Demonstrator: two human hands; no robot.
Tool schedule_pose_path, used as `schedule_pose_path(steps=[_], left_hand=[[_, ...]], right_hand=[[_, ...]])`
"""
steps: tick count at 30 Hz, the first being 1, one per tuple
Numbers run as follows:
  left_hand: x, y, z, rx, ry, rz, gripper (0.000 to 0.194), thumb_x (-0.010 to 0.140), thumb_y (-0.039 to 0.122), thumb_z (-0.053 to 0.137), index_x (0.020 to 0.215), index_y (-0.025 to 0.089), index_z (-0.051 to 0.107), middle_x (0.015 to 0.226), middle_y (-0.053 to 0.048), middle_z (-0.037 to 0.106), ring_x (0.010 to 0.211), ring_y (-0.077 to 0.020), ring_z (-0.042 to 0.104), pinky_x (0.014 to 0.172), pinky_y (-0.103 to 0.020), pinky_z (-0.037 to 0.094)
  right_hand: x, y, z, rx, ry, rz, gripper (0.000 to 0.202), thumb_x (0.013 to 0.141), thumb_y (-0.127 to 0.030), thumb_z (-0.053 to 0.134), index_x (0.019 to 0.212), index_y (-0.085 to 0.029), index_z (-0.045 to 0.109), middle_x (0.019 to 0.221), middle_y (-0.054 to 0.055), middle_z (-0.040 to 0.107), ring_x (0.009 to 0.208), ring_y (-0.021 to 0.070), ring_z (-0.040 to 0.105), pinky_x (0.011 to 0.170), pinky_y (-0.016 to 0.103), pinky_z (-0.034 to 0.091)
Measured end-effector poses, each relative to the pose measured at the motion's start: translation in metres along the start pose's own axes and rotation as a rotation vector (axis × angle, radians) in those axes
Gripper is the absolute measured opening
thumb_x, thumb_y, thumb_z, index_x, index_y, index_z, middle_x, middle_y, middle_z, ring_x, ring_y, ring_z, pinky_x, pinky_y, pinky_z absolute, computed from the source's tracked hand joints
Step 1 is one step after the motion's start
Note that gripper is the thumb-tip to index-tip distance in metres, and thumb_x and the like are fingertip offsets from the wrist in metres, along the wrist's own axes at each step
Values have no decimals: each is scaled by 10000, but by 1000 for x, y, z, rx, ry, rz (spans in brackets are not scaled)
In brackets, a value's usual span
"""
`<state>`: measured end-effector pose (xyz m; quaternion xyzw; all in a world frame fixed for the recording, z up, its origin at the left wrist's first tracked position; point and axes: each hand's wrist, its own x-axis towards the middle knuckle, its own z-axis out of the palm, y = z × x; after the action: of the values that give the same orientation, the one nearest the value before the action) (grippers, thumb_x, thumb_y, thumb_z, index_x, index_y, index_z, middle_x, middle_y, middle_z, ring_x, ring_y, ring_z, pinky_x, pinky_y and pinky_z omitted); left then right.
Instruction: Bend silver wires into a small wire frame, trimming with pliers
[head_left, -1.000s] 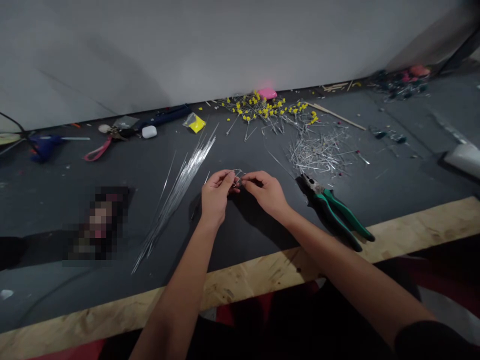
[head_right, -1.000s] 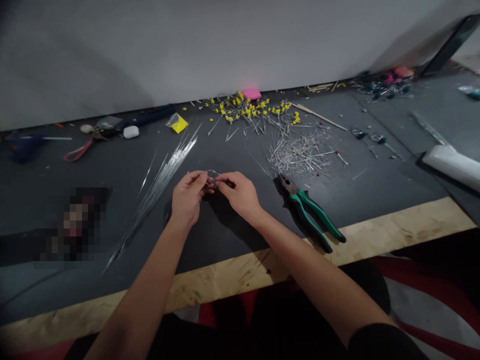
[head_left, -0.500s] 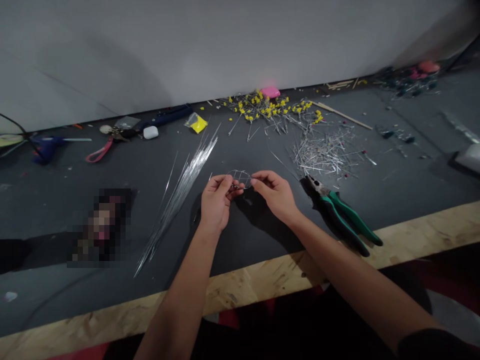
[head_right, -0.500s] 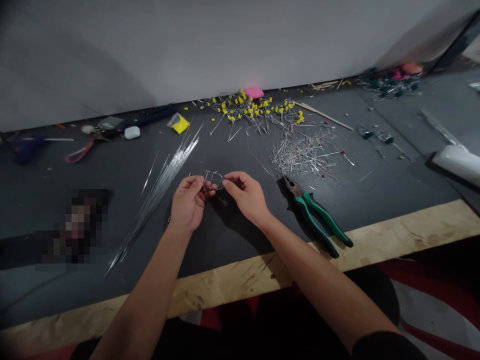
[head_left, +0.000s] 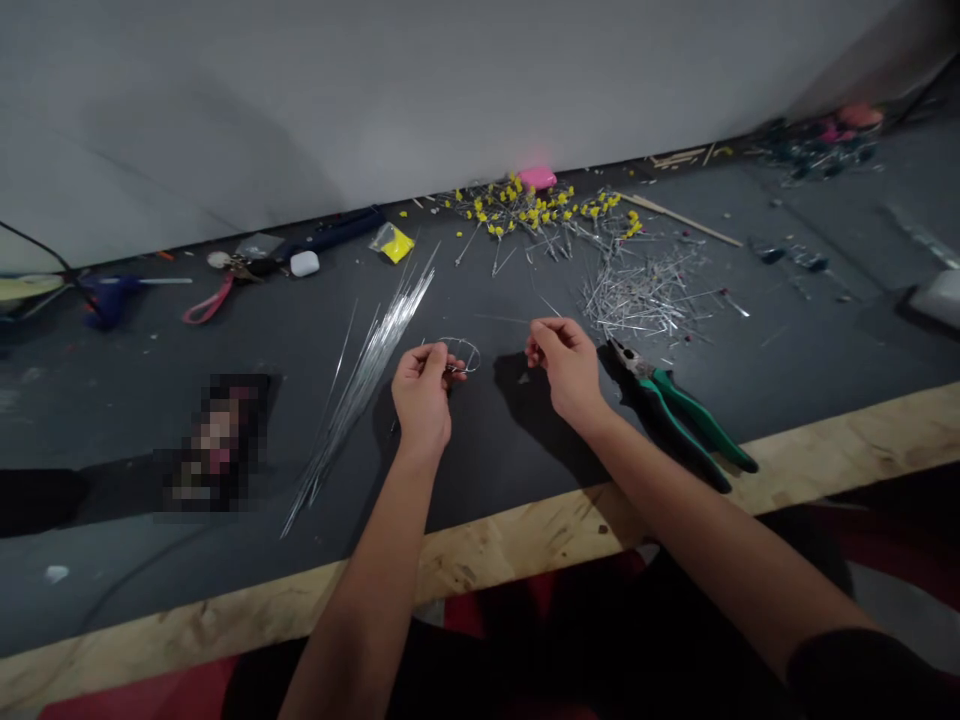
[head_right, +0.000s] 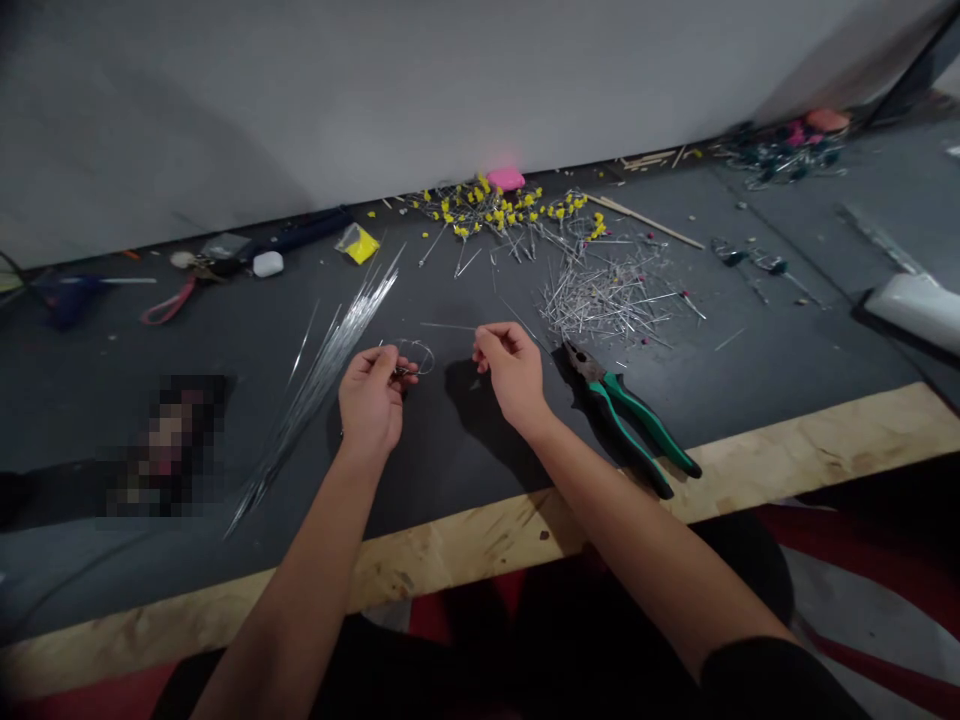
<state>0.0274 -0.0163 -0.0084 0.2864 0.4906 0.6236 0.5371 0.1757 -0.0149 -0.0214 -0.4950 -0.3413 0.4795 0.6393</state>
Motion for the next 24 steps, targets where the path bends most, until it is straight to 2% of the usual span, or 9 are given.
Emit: schedule_pose_path(steps=[2, 3, 5, 7, 10, 12, 14, 18, 24], left_hand=[[1, -1, -2, 32, 39, 45, 180, 709, 263, 676, 785, 149, 559, 641, 21, 577, 565, -89, 590, 488, -187, 453], [2, -2, -3, 56, 38, 57, 181, 710, 266, 672, 791, 149, 561, 636, 21, 575, 556, -90, 587, 476, -186, 449], [2, -4, -5, 138, -1, 64, 190, 712, 275, 667, 818, 149, 571, 632, 20, 574, 535, -94, 579, 443, -185, 437], [1, -7, -5, 252, -63, 69, 209, 715, 282, 660, 860, 153, 584, 631, 19, 576, 512, -98, 569, 408, -183, 421], [0, -10, -3, 414, -152, 73, 221, 726, 283, 640, 905, 161, 597, 634, 18, 578, 484, -95, 554, 367, -175, 387], [-1, -11, -2, 475, -183, 78, 219, 734, 281, 625, 917, 162, 603, 635, 17, 577, 472, -88, 543, 352, -167, 361], [-3, -9, -3, 486, -184, 73, 220, 734, 274, 618, 923, 160, 608, 638, 15, 579, 460, -79, 531, 345, -160, 341], [-10, -1, -12, 449, -180, 24, 222, 722, 265, 624, 913, 154, 616, 639, 12, 588, 416, -59, 492, 335, -156, 319], [-20, 5, -30, 340, -172, -3, 244, 706, 280, 650, 911, 153, 615, 650, 8, 586, 464, -66, 519, 365, -153, 357]], right_hand=[[2, 4, 0, -39, 22, -4, 172, 760, -318, 585, 892, -210, 567, 700, -32, 541, 597, 97, 530, 520, 228, 438], [2, 5, -1, -98, 7, -20, 263, 746, -309, 597, 989, -218, 554, 751, -23, 555, 640, 108, 547, 553, 242, 462], [1, 5, -4, -285, -52, -98, 401, 728, -287, 610, 1113, -219, 519, 881, 14, 585, 747, 133, 572, 660, 283, 497], [0, 0, -11, -530, -100, -226, 402, 741, -266, 588, 1134, -205, 529, 1027, 71, 587, 891, 173, 579, 780, 336, 495], [1, -15, -26, -915, -144, -340, 406, 764, -250, 551, 1161, -167, 538, 1248, 156, 517, 1184, 268, 481, 992, 451, 386], [1, -24, -35, -1146, -208, -293, 466, 773, -276, 554, 1209, -119, 508, 1364, 213, 427, 1308, 334, 364, 1072, 530, 262], [1, -30, -41, -1295, -296, -244, 507, 777, -295, 564, 1241, -106, 480, 1418, 229, 369, 1353, 367, 293, 1089, 567, 201], [-2, -35, -45, -1377, -417, -220, 528, 790, -285, 561, 1280, -122, 454, 1450, 218, 333, 1362, 369, 285, 1076, 551, 259], [-25, -46, -44, -1332, -644, -207, 523, 813, -236, 529, 1284, -23, 454, 1380, 258, 416, 1379, 327, 276, 1087, 452, 322]])
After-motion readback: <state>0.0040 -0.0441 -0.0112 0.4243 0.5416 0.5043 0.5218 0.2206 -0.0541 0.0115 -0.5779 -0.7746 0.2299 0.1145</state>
